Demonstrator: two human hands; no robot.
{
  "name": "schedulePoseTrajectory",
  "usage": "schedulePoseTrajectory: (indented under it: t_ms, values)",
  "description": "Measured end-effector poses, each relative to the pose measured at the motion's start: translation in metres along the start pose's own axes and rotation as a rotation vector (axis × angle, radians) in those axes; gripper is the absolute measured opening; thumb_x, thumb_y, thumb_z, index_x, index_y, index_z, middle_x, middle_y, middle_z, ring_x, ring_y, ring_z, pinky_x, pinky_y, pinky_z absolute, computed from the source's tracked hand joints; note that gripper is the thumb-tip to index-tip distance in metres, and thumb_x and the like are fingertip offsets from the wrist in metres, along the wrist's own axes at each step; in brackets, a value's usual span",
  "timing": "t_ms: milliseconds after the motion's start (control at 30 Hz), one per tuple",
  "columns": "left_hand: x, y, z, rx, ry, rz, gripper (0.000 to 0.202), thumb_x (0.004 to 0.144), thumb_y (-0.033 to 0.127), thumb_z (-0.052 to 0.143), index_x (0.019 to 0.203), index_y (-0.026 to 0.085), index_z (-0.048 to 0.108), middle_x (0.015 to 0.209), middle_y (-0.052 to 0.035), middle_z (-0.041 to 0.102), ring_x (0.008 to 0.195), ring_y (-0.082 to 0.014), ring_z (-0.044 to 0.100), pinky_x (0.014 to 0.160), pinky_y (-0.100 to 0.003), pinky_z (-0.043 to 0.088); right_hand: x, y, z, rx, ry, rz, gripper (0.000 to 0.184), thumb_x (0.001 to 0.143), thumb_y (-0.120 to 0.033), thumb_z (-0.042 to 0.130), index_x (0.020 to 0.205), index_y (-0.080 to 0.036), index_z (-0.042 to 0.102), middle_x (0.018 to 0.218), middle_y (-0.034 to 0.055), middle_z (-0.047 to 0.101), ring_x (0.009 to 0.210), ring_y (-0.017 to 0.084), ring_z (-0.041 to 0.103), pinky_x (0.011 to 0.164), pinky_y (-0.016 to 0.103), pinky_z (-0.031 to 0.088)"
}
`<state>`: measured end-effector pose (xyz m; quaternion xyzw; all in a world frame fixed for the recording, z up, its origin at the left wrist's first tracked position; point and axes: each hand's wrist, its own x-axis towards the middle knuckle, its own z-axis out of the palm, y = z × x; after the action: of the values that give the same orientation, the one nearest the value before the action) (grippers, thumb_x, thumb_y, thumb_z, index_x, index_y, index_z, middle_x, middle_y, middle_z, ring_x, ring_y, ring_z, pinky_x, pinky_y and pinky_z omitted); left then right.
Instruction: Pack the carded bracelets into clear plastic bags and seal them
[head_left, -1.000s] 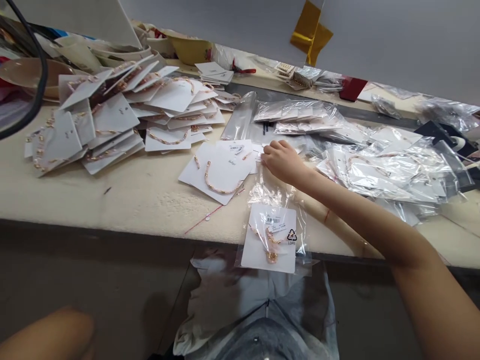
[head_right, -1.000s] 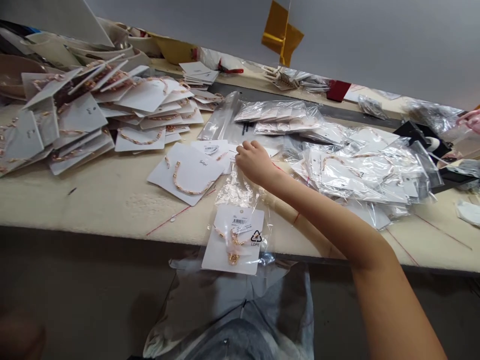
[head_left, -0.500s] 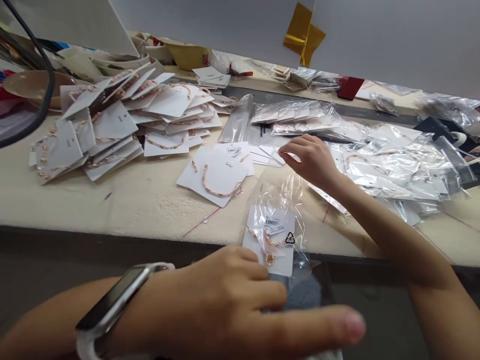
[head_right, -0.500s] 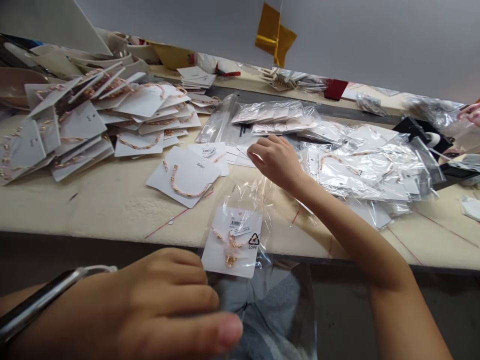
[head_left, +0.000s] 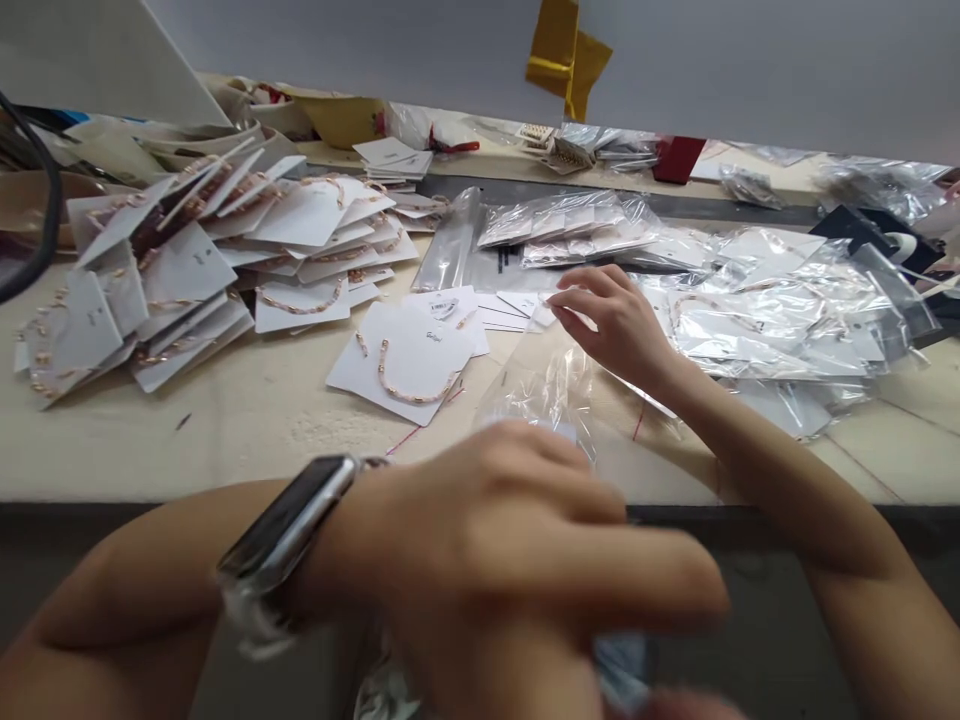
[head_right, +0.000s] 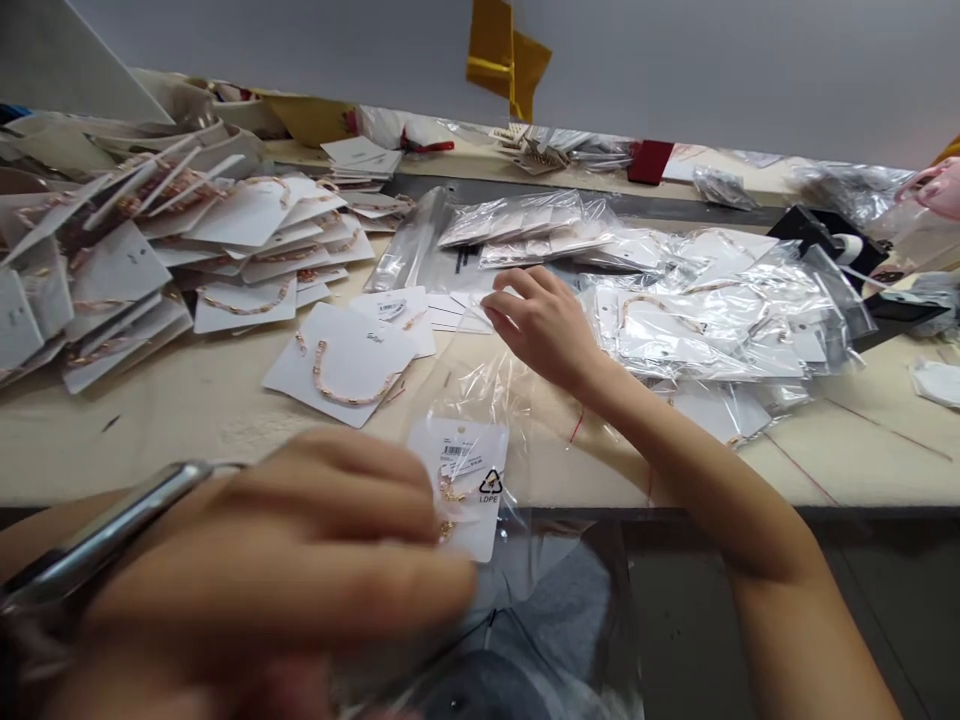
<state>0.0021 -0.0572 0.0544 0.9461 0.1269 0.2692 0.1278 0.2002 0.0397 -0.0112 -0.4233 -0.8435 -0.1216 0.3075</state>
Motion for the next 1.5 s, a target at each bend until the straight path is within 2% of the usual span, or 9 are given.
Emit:
schedulePoseTrajectory:
  t_ms: [100, 233, 333, 467, 567, 667, 833, 1167, 1500]
  values:
    - [0.016, -0.045, 0.008, 0.077, 0.084, 0.020, 0.020, 0.090, 0.043, 0.053, 0.085, 0.026, 0.063, 0.077, 0.0011, 0.065, 0.074, -0.0168, 0.064, 0.073, -0.034, 0.054, -0.002, -0.001, -0.003, -0.023, 0.026, 0.010, 0.025, 0.097, -0.025, 0.046, 0.095, -0.021, 0.071, 0.105, 0.0069, 0.067, 0.094, 0.021, 0.057, 0.083, 0.036, 0.048]
    - [0.019, -0.106, 0.024, 0.333, 0.306, -0.275, 0.032, 0.077, 0.041, 0.068, 0.097, 0.020, 0.054, 0.103, -0.0094, 0.061, 0.105, -0.0299, 0.058, 0.092, -0.047, 0.049, -0.005, -0.002, -0.004, -0.055, 0.044, 0.026, 0.029, 0.098, -0.028, 0.044, 0.089, -0.021, 0.071, 0.099, 0.0065, 0.068, 0.089, 0.021, 0.056, 0.080, 0.035, 0.047]
    - [0.006, -0.128, 0.034, 0.252, 0.336, -0.352, 0.033, 0.080, 0.036, 0.067, 0.102, 0.019, 0.050, 0.103, -0.0105, 0.059, 0.099, -0.0257, 0.058, 0.088, -0.041, 0.051, -0.007, -0.005, -0.003, -0.066, 0.059, 0.020, 0.029, 0.098, -0.031, 0.045, 0.088, -0.021, 0.071, 0.094, 0.0054, 0.069, 0.084, 0.019, 0.056, 0.079, 0.033, 0.046]
    - [-0.003, -0.123, 0.035, -0.005, 0.314, -0.458, 0.004, 0.089, 0.024, 0.055, 0.090, 0.020, 0.055, 0.080, -0.0007, 0.063, 0.072, -0.0131, 0.060, 0.068, -0.026, 0.051, -0.009, -0.012, -0.001, -0.046, 0.049, -0.007, 0.030, 0.099, -0.034, 0.045, 0.087, -0.022, 0.069, 0.088, 0.0035, 0.070, 0.080, 0.017, 0.056, 0.075, 0.031, 0.044]
    - [-0.002, -0.113, 0.033, -0.139, 0.319, -0.497, 0.007, 0.090, 0.022, 0.053, 0.093, 0.019, 0.059, 0.071, 0.0025, 0.063, 0.063, -0.0097, 0.060, 0.065, -0.023, 0.050, -0.011, -0.014, 0.001, -0.053, 0.101, -0.036, 0.028, 0.099, -0.035, 0.046, 0.088, -0.022, 0.068, 0.084, 0.0018, 0.070, 0.077, 0.016, 0.057, 0.073, 0.029, 0.042]
    - [-0.001, -0.111, 0.032, -0.241, 0.257, -0.536, 0.015, 0.091, 0.023, 0.052, 0.102, 0.018, 0.061, 0.067, 0.0035, 0.062, 0.057, -0.0083, 0.059, 0.063, -0.022, 0.050, -0.012, -0.013, 0.003, -0.094, 0.196, -0.041, 0.022, 0.098, -0.035, 0.050, 0.093, -0.022, 0.066, 0.085, 0.0012, 0.070, 0.078, 0.016, 0.058, 0.074, 0.030, 0.043]
    - [-0.002, -0.113, 0.035, -0.296, 0.195, -0.524, 0.025, 0.093, 0.023, 0.045, 0.111, 0.017, 0.061, 0.066, 0.0032, 0.062, 0.056, -0.0079, 0.058, 0.062, -0.022, 0.050, -0.013, -0.013, 0.007, -0.129, 0.283, -0.032, 0.012, 0.095, -0.030, 0.054, 0.097, -0.021, 0.062, 0.093, 0.0032, 0.069, 0.086, 0.018, 0.059, 0.079, 0.032, 0.044]
    - [-0.003, -0.109, 0.037, -0.317, 0.108, -0.507, 0.033, 0.096, 0.027, 0.041, 0.123, 0.015, 0.055, 0.067, 0.0034, 0.066, 0.055, -0.0076, 0.061, 0.062, -0.019, 0.050, -0.013, -0.013, 0.006, -0.172, 0.324, -0.129, 0.002, 0.093, -0.023, 0.059, 0.094, -0.021, 0.059, 0.086, 0.0002, 0.069, 0.079, 0.015, 0.057, 0.074, 0.029, 0.043]
    - [-0.006, -0.113, 0.041, -0.314, 0.104, -0.485, 0.033, 0.094, 0.029, 0.048, 0.122, 0.017, 0.061, 0.064, 0.0040, 0.068, 0.053, -0.0082, 0.062, 0.062, -0.020, 0.050, -0.012, -0.014, 0.001, -0.274, 0.353, -0.201, 0.011, 0.091, -0.021, 0.059, 0.081, -0.023, 0.057, 0.079, -0.0028, 0.068, 0.072, 0.015, 0.054, 0.074, 0.029, 0.041]
